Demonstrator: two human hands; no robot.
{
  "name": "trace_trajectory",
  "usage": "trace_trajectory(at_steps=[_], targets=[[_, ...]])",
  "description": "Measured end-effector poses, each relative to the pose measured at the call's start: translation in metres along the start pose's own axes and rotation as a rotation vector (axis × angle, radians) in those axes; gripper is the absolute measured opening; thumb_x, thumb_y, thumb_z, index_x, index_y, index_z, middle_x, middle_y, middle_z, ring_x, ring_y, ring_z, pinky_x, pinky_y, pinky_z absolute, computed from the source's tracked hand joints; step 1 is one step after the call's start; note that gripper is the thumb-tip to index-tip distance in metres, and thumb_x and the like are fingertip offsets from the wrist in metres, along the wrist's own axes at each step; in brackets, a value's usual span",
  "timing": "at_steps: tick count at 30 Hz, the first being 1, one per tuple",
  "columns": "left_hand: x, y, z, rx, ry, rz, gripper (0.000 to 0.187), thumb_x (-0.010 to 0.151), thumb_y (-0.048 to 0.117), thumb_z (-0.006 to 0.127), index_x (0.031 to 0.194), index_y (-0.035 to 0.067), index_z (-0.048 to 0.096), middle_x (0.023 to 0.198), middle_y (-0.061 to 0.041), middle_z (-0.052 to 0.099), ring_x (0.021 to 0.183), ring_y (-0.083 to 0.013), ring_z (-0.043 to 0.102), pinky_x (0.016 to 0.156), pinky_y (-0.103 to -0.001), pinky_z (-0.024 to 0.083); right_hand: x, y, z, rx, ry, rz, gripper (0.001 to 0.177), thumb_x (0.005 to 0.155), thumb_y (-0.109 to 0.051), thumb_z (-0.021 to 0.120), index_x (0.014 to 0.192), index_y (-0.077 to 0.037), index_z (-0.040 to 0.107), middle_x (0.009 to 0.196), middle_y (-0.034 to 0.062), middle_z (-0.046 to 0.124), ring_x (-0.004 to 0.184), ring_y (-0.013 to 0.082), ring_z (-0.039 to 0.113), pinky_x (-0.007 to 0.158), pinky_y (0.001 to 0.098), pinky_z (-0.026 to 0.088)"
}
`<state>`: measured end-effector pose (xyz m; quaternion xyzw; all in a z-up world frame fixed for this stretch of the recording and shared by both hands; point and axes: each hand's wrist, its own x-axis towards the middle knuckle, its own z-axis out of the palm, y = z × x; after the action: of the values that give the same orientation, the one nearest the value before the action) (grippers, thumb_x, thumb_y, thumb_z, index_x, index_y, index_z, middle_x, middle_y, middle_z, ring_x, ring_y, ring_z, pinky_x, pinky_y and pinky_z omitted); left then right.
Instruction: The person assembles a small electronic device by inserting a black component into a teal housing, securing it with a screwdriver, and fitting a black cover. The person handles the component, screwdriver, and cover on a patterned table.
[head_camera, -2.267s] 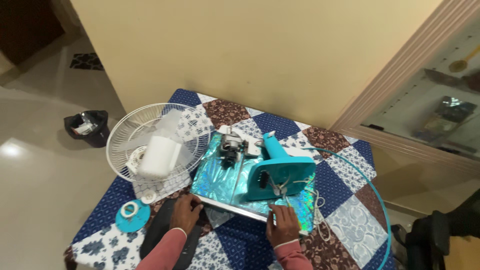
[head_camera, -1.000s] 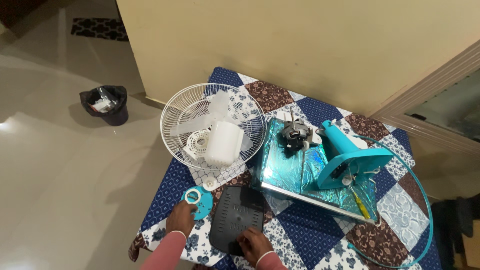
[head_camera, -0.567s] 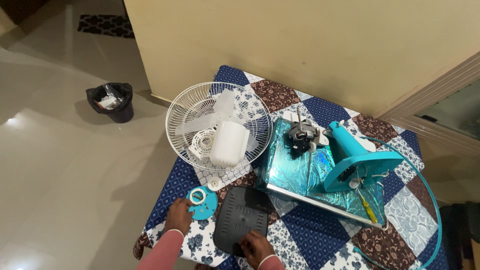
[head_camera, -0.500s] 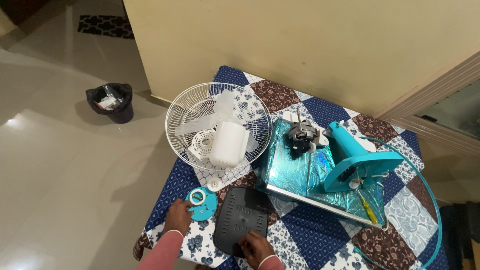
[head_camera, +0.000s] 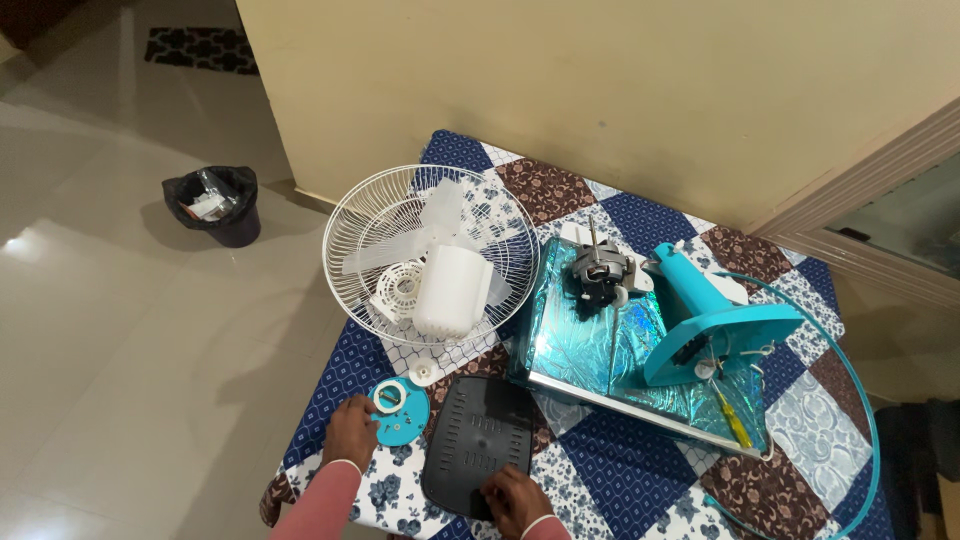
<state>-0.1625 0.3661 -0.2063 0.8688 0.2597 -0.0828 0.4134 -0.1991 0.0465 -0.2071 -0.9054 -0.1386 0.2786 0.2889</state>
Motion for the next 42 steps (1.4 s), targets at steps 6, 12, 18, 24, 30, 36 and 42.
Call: trace_trajectory(at_steps=[6, 12, 18, 24, 30, 36, 42], targets=[[-0.012, 0.013, -0.01, 0.124, -0.028, 0.081, 0.013, 0.091, 0.01, 0.068, 0.095, 0.013, 0.08, 0.109, -0.004, 0.07, 0.099, -0.0248, 0.072, 0.09, -0.04, 0.059, 0.002, 0.004, 0.001, 0.03, 0.009, -0.05, 0.013, 0.088, -0.007, 0.07, 0.101, -0.008, 0.075, 0.106, 0.0096, 0.067, 0.099, 0.0283, 0.071, 0.088, 0.0383, 0.059], [-0.02, 0.025, -0.012, 0.204, -0.054, 0.175, 0.019, 0.088, 0.016, 0.069, 0.103, 0.017, 0.081, 0.113, -0.003, 0.068, 0.101, -0.0264, 0.071, 0.095, -0.041, 0.057, 0.002, 0.005, -0.001, 0.004, -0.01, -0.021, 0.012, 0.089, -0.009, 0.07, 0.101, -0.01, 0.074, 0.105, 0.0092, 0.067, 0.099, 0.0293, 0.07, 0.087, 0.0397, 0.058], [-0.016, 0.028, 0.0, 0.342, -0.085, 0.233, 0.022, 0.094, 0.023, 0.063, 0.11, 0.017, 0.077, 0.122, -0.004, 0.063, 0.106, -0.0294, 0.069, 0.096, -0.046, 0.054, -0.003, 0.009, -0.002, 0.041, 0.023, -0.036, 0.01, 0.09, -0.009, 0.07, 0.099, -0.008, 0.073, 0.11, 0.0085, 0.067, 0.099, 0.0296, 0.07, 0.085, 0.0401, 0.058], [-0.013, 0.03, 0.009, 0.344, -0.058, 0.228, 0.022, 0.095, 0.02, 0.06, 0.105, 0.013, 0.077, 0.128, -0.006, 0.062, 0.107, -0.033, 0.069, 0.098, -0.049, 0.052, -0.011, 0.015, -0.001, 0.056, 0.07, -0.066, 0.012, 0.086, -0.005, 0.069, 0.097, -0.008, 0.073, 0.106, 0.0102, 0.067, 0.099, 0.0299, 0.071, 0.085, 0.0393, 0.059], [-0.013, 0.037, 0.01, 0.416, -0.085, 0.182, 0.023, 0.096, 0.022, 0.058, 0.101, 0.011, 0.077, 0.131, -0.006, 0.062, 0.107, -0.0313, 0.071, 0.1, -0.046, 0.053, -0.013, 0.014, -0.004, 0.057, 0.06, -0.026, 0.012, 0.086, -0.005, 0.07, 0.097, -0.009, 0.075, 0.105, 0.0088, 0.067, 0.098, 0.028, 0.071, 0.086, 0.0372, 0.059], [-0.01, 0.039, 0.009, 0.368, -0.069, 0.22, 0.022, 0.086, 0.021, 0.071, 0.105, 0.01, 0.077, 0.127, -0.005, 0.064, 0.109, -0.0296, 0.069, 0.097, -0.045, 0.054, -0.015, 0.013, -0.009, 0.065, 0.047, -0.001, 0.014, 0.086, -0.003, 0.069, 0.098, -0.009, 0.075, 0.105, 0.0091, 0.067, 0.098, 0.0269, 0.072, 0.087, 0.0363, 0.06], [-0.012, 0.036, 0.014, 0.372, -0.091, 0.266, 0.025, 0.088, 0.023, 0.071, 0.11, 0.013, 0.077, 0.122, -0.006, 0.064, 0.111, -0.0283, 0.068, 0.097, -0.045, 0.054, -0.019, 0.016, -0.011, 0.059, 0.033, 0.009, 0.011, 0.087, -0.005, 0.071, 0.098, -0.007, 0.074, 0.107, 0.0089, 0.067, 0.099, 0.0261, 0.072, 0.088, 0.0363, 0.06]])
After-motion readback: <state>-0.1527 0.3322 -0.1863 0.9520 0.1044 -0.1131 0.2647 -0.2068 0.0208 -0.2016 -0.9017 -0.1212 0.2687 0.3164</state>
